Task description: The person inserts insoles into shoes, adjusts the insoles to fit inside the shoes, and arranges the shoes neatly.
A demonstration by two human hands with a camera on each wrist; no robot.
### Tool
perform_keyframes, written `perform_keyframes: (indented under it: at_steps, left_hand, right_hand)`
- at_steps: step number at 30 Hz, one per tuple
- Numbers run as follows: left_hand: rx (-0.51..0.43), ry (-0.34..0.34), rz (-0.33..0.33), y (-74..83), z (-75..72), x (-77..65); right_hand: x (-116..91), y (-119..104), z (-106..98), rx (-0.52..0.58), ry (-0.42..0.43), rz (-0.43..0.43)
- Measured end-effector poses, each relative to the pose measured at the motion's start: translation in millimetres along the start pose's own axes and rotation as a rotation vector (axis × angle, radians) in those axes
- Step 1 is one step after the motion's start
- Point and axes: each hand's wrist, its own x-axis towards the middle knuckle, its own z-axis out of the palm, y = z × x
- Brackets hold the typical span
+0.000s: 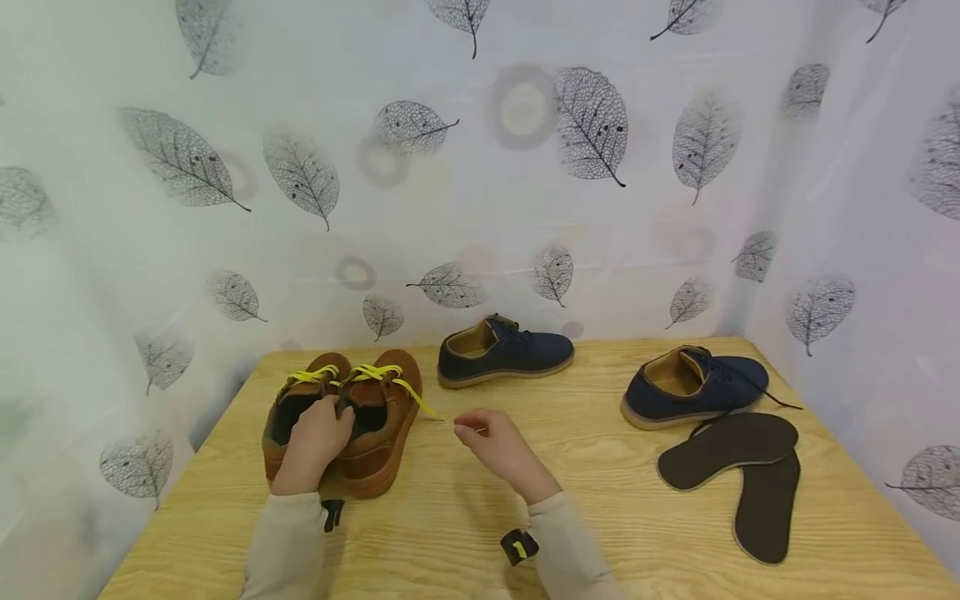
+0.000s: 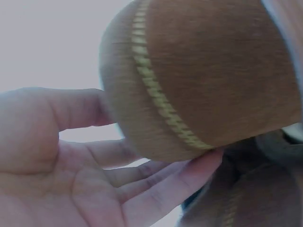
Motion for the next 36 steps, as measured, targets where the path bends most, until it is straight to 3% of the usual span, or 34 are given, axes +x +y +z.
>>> perform_keyframes:
  at_steps: [8,14,20,24,31,36]
  left_hand:
    - [-0.068,0.069,0.083,19.1,-3.1,-16.9]
    - [-0.24,0.117,0.136,41.8,15.1,-16.4]
    - [-0.397,0.143,0.165,78.4,55.4,4.6]
    - [-0.422,0.148,0.144,95.8,81.0,23.0]
    - [-0.411,0.076,0.065,106.5,103.2,49.8]
    - [-0.348,0.021,0.003,110.0,113.9,72.7]
  right_hand:
    - [-17.6,-11.3,-39.2,-0.068,-0.01,-0.023]
    - [-22.0,-10.3,-51.6,-0.089,0.007,-0.004]
    - [-23.6,-6.7,-61.2,-0.247,0.154,0.067]
    - [-23.8,-5.5,-65.8,-0.367,0.207,0.116]
    - [-26.0,-3.6,-69.1,-0.448,0.179,0.147]
    - [-27.2,-2.7,-70.8,-0.465,0.147,0.135]
